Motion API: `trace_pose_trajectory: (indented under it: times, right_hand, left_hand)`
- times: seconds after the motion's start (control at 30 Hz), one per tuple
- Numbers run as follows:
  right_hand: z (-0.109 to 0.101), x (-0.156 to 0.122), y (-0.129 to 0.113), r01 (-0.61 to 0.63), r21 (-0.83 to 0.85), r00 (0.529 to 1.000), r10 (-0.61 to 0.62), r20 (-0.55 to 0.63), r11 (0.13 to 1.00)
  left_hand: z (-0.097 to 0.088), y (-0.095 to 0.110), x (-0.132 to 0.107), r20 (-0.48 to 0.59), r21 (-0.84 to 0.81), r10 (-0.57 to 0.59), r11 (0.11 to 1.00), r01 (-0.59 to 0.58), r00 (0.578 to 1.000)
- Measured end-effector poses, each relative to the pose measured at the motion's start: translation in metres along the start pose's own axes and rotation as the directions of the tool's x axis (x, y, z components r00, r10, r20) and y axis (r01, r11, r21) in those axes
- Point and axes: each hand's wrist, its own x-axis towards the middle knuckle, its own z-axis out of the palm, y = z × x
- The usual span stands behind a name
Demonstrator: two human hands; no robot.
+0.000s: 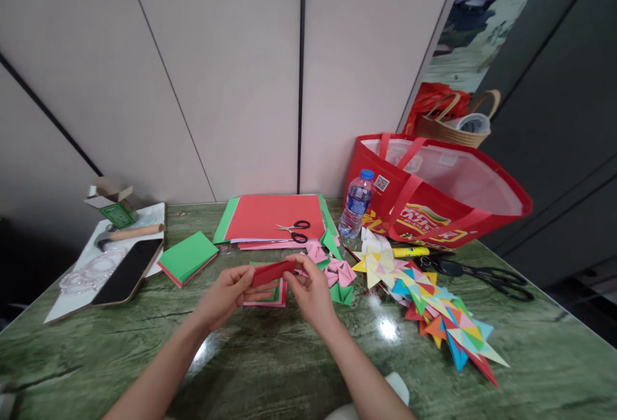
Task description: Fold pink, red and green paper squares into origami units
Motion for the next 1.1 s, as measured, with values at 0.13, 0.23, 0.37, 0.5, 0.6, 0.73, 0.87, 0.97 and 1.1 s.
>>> trace_pose_trajectory:
  times: [0.13,0.23,0.37,0.5,0.6,0.73,0.87,0.97,1.1]
  right_hand:
    - [0.001,0.0,0.005,0.061,-0.031,0.998,-0.062,-0.03,0.998]
    - [0.001,0.0,0.007,0.106,-0.08,0.994,-0.109,-0.022,0.991]
    - [0.001,-0.001,0.007,0.165,-0.158,0.986,-0.165,0.009,0.974]
    - [0.0,-0.004,0.002,0.256,-0.323,0.966,-0.251,0.056,0.911]
    - [0.001,-0.006,-0.002,0.294,-0.38,0.955,-0.288,0.075,0.877]
    - [0.003,-0.007,-0.004,0.296,-0.392,0.954,-0.291,0.074,0.871]
    - [0.005,-0.009,-0.004,0.306,-0.439,0.951,-0.296,0.092,0.845]
    - [0.006,-0.01,-0.003,0.315,-0.473,0.948,-0.298,0.112,0.823]
    - [0.007,-0.009,-0.002,0.289,-0.482,0.956,-0.271,0.108,0.827]
  left_hand:
    - [-0.002,-0.004,0.002,-0.007,-0.014,0.054,0.998,-0.054,0.999]
    - [-0.003,-0.007,0.004,-0.003,-0.023,0.093,0.995,-0.093,0.996]
    - [-0.004,-0.008,0.006,0.022,0.009,0.111,0.994,-0.111,0.994]
    - [-0.002,-0.006,0.006,-0.04,0.206,0.146,0.969,-0.135,0.988]
    - [-0.001,-0.005,0.006,-0.113,0.335,0.201,0.93,-0.153,0.973]
    - [-0.001,-0.011,0.01,-0.206,0.398,0.252,0.904,-0.155,0.946]
    - [-0.004,-0.017,0.013,-0.169,0.413,0.29,0.889,-0.2,0.942]
    - [-0.003,-0.017,0.013,-0.11,0.395,0.315,0.884,-0.249,0.943]
    - [0.001,-0.016,0.011,-0.092,0.307,0.289,0.919,-0.249,0.953]
